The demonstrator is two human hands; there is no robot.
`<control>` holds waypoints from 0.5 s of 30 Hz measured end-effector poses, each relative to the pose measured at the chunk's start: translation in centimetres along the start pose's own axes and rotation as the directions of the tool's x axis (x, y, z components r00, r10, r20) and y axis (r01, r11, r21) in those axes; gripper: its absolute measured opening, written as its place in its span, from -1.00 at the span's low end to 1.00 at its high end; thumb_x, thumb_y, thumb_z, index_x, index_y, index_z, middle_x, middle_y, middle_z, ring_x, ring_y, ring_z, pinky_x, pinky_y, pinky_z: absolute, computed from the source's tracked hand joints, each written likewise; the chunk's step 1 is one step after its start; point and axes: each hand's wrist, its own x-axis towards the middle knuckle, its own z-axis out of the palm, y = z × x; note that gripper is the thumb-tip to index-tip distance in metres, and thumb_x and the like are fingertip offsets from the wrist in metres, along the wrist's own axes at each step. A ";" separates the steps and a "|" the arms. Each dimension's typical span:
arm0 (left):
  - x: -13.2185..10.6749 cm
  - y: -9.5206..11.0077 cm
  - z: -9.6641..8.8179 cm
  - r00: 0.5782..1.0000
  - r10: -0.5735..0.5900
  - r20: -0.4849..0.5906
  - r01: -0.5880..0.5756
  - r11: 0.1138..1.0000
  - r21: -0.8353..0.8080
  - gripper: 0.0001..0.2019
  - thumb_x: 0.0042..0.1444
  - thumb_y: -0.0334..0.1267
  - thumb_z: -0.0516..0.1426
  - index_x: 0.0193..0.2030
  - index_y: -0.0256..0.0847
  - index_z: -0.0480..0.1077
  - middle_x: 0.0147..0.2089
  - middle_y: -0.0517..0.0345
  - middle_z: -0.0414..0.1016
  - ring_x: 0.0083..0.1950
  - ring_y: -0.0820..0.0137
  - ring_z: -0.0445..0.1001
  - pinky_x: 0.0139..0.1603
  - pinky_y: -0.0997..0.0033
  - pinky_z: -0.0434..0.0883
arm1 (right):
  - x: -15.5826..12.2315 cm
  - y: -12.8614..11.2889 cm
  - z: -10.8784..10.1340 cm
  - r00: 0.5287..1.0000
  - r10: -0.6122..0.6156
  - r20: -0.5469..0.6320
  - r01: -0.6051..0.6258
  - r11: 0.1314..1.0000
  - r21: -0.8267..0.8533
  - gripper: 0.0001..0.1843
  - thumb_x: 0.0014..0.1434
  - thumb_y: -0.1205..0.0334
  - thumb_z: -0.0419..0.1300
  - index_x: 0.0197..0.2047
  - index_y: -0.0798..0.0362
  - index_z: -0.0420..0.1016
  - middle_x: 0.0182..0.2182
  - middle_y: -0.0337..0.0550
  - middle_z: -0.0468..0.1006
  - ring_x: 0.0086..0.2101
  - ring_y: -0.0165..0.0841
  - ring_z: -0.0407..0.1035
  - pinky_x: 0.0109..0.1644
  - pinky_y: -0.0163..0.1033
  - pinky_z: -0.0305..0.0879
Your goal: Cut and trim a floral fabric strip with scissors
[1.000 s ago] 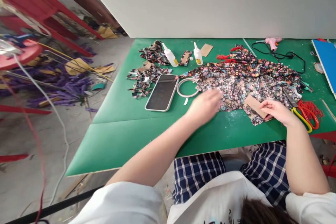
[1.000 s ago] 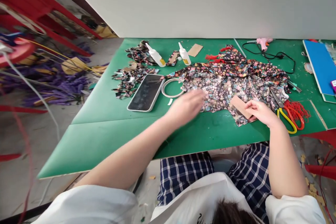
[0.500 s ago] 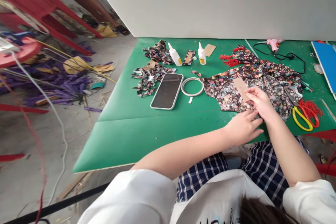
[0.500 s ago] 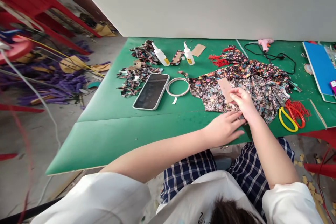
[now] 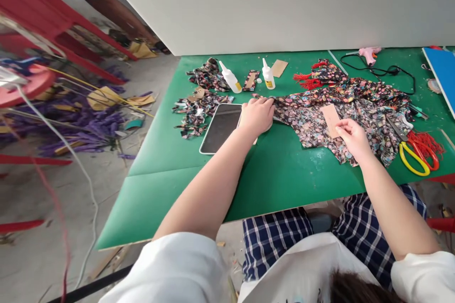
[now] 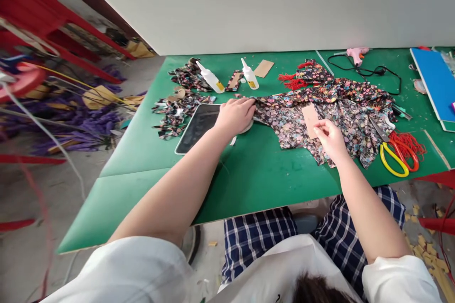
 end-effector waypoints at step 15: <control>4.7 -3.1 -1.7 0.946 -0.241 -0.216 0.137 0.903 -0.407 -0.61 0.19 -0.31 -0.05 0.06 -0.29 0.47 0.00 0.00 0.53 0.01 0.29 0.48 0.08 0.37 0.38 | -0.6 -0.2 0.0 0.999 -0.032 0.016 0.034 0.991 -0.127 -0.78 0.09 0.05 0.12 -0.27 0.00 0.41 -0.38 -0.19 0.53 -0.35 -0.33 0.38 -0.23 -0.21 0.25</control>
